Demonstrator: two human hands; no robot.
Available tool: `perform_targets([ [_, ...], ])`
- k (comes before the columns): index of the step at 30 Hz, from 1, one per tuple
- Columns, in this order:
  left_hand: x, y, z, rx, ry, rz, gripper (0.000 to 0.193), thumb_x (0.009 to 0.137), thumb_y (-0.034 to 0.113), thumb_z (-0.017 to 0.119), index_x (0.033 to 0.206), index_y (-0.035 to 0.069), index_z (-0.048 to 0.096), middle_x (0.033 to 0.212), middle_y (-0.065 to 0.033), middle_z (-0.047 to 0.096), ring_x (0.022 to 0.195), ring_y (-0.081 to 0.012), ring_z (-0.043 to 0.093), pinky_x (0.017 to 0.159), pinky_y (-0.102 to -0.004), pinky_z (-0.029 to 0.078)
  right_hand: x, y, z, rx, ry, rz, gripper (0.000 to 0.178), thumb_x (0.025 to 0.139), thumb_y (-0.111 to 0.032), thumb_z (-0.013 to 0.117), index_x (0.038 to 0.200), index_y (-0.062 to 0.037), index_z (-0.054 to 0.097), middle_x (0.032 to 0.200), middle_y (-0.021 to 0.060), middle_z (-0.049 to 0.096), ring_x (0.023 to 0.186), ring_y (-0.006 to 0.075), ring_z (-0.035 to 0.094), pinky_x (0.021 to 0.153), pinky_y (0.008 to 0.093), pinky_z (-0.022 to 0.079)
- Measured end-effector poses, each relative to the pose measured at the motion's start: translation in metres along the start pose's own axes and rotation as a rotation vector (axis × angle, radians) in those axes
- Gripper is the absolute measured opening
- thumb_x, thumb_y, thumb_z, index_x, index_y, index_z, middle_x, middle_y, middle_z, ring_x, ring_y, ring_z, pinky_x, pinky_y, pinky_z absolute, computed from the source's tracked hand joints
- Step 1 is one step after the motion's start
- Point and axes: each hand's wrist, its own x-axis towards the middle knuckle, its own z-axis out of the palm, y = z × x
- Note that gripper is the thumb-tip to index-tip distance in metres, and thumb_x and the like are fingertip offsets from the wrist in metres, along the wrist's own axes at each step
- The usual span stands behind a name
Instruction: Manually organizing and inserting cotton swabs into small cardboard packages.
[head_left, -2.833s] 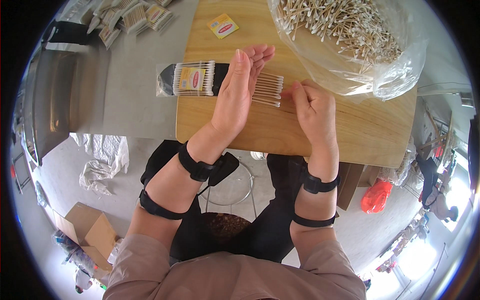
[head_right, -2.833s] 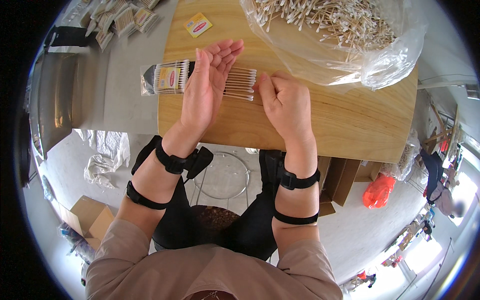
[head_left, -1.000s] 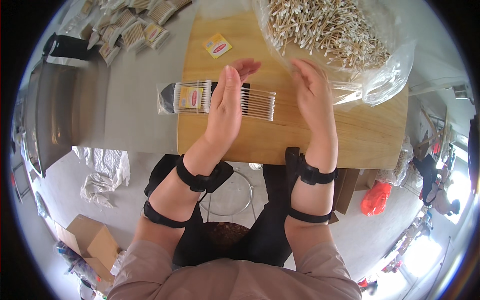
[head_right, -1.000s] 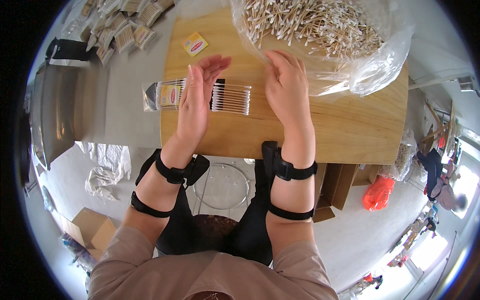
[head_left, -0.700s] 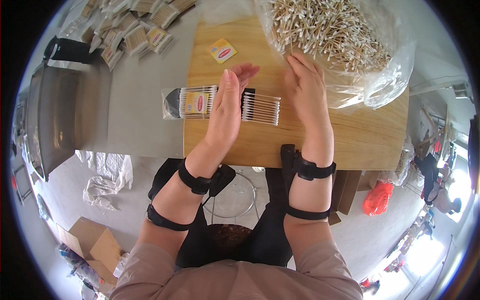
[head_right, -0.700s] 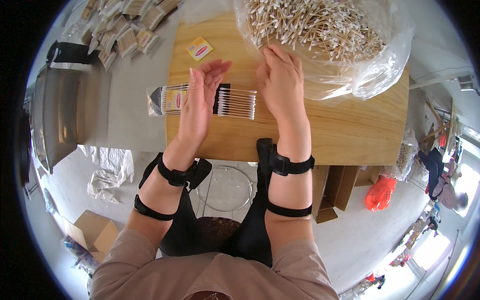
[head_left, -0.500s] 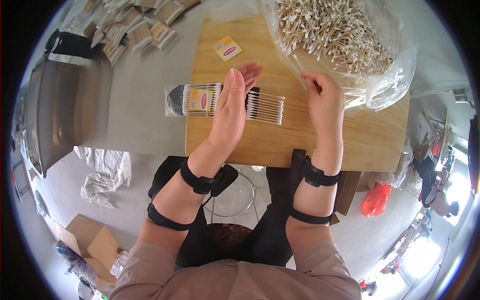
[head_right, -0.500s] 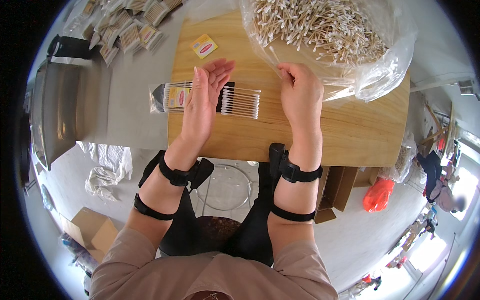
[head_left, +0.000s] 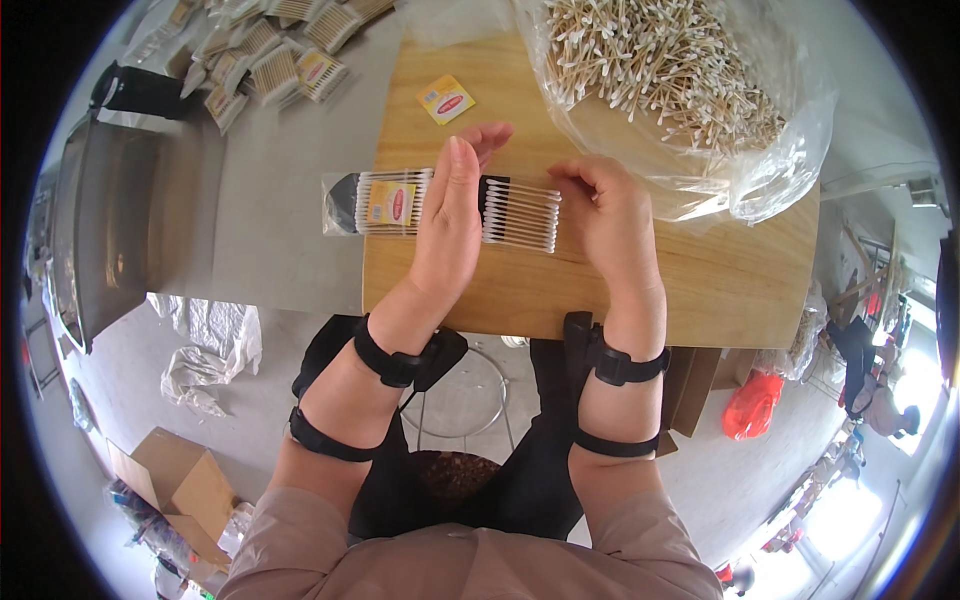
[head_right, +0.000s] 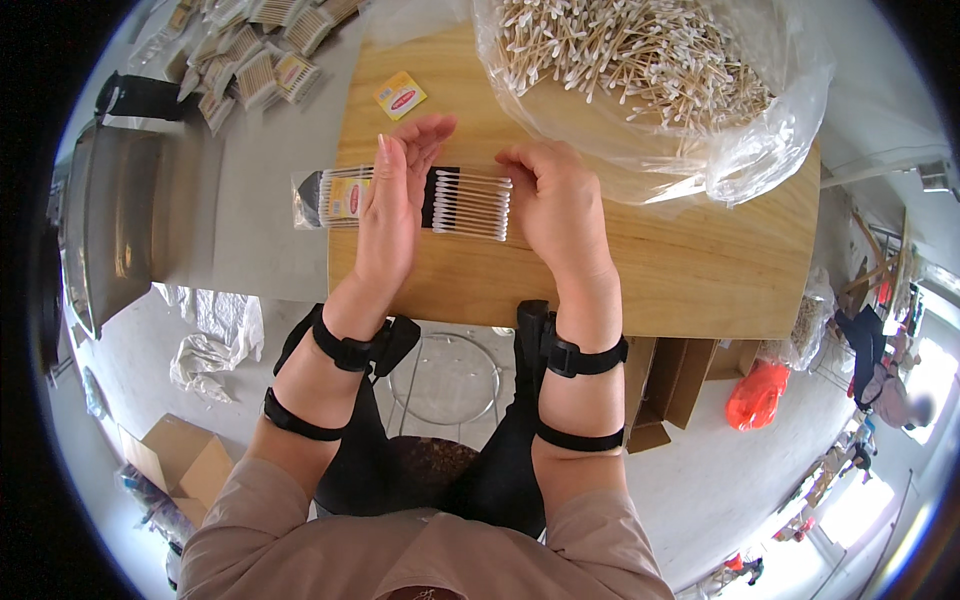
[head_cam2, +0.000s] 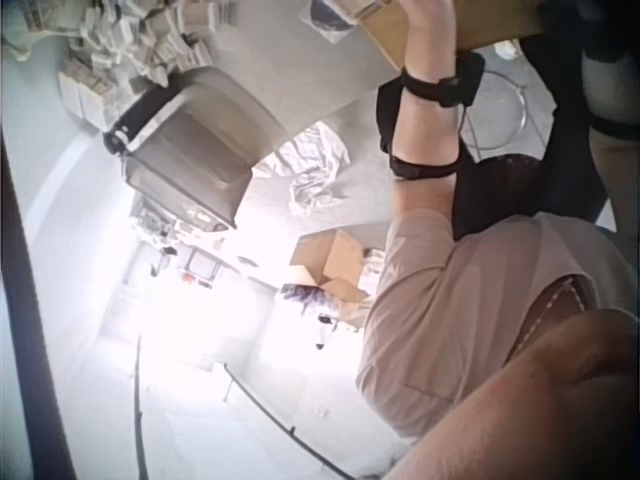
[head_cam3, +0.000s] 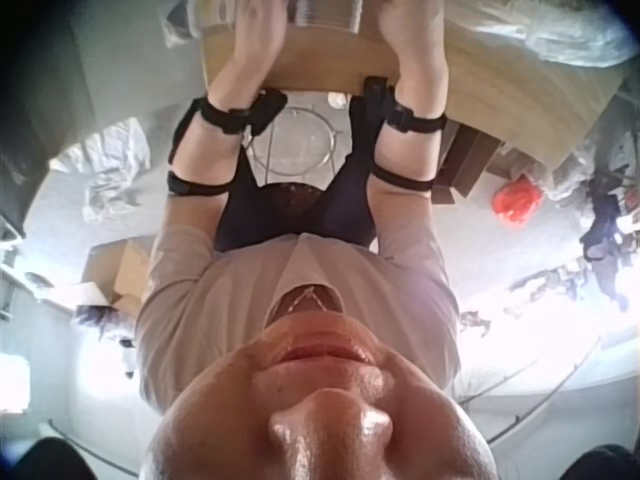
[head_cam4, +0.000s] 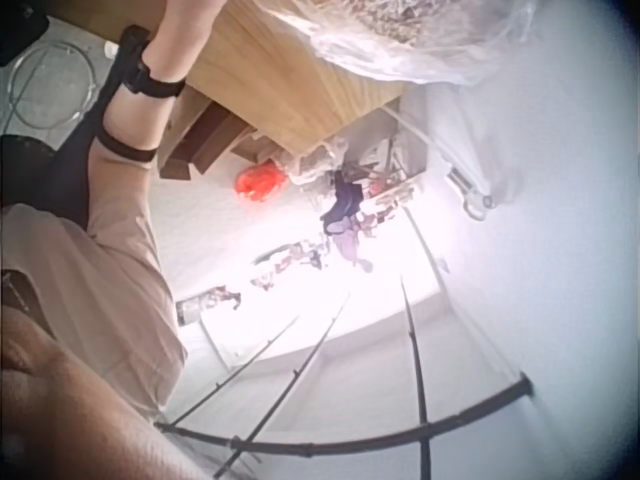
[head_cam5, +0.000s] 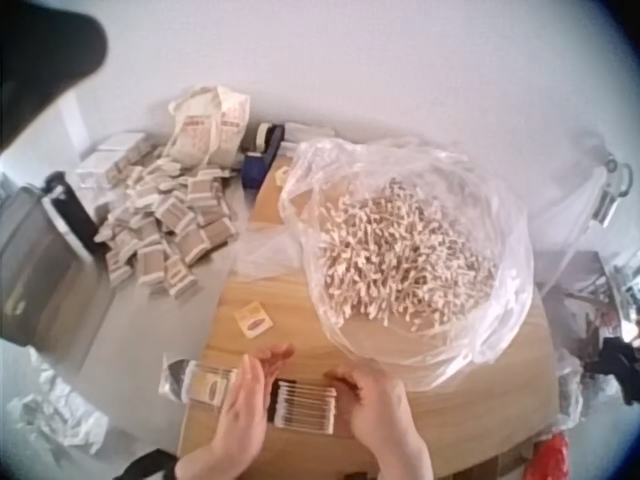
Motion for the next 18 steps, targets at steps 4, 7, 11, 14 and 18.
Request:
perform_targets([
  [4, 0.001, -0.002, -0.001, -0.048, -0.02, -0.04, 0.054, 0.11, 0.041, 0.026, 0.13, -0.004, 0.05, 0.131, -0.0141, 0.056, 0.124, -0.022, 0.052, 0.112, -0.0357, 0.036, 0.0, 0.001, -0.002, -0.03, -0.033, -0.042, 0.014, 0.083, 0.002, 0.067, 0.096, -0.0022, 0.072, 0.092, 0.0155, 0.068, 0.088, 0.0334, 0.065, 0.077, 0.0387, 0.052],
  [7, -0.002, -0.004, 0.003, -0.033, -0.047, -0.007, 0.054, 0.111, 0.04, 0.026, 0.13, -0.003, 0.05, 0.13, -0.0136, 0.057, 0.123, -0.0216, 0.052, 0.111, -0.0356, 0.037, -0.002, -0.001, -0.002, -0.036, -0.043, -0.026, 0.013, 0.084, 0.002, 0.066, 0.095, -0.0011, 0.071, 0.091, 0.0155, 0.068, 0.088, 0.0329, 0.065, 0.077, 0.0384, 0.052],
  [11, -0.001, -0.002, 0.0, -0.024, -0.053, -0.014, 0.053, 0.111, 0.039, 0.025, 0.131, -0.003, 0.05, 0.13, -0.0128, 0.057, 0.124, -0.0214, 0.052, 0.111, -0.0357, 0.037, -0.004, -0.003, 0.003, 0.121, 0.04, 0.045, 0.011, 0.09, -0.001, 0.064, 0.099, 0.001, 0.069, 0.093, 0.0162, 0.068, 0.088, 0.0306, 0.065, 0.077, 0.0376, 0.051],
  [14, -0.005, -0.004, 0.002, -0.019, -0.03, -0.01, 0.053, 0.111, 0.039, 0.025, 0.131, -0.002, 0.051, 0.129, -0.0121, 0.057, 0.124, -0.0209, 0.051, 0.111, -0.0355, 0.036, -0.011, 0.007, 0.018, 0.15, 0.135, -0.067, 0.015, 0.096, -0.006, 0.06, 0.108, 0.0018, 0.065, 0.097, 0.0163, 0.067, 0.088, 0.0285, 0.064, 0.078, 0.0349, 0.051],
  [18, -0.006, -0.003, 0.003, 0.01, -0.033, -0.007, 0.053, 0.111, 0.039, 0.025, 0.131, -0.003, 0.051, 0.128, -0.0113, 0.058, 0.123, -0.0203, 0.051, 0.111, -0.0345, 0.036, -0.016, 0.002, 0.028, 0.221, 0.152, -0.102, 0.022, 0.103, -0.013, 0.054, 0.117, 0.0022, 0.062, 0.099, 0.0152, 0.066, 0.089, 0.0253, 0.063, 0.08, 0.0312, 0.049],
])
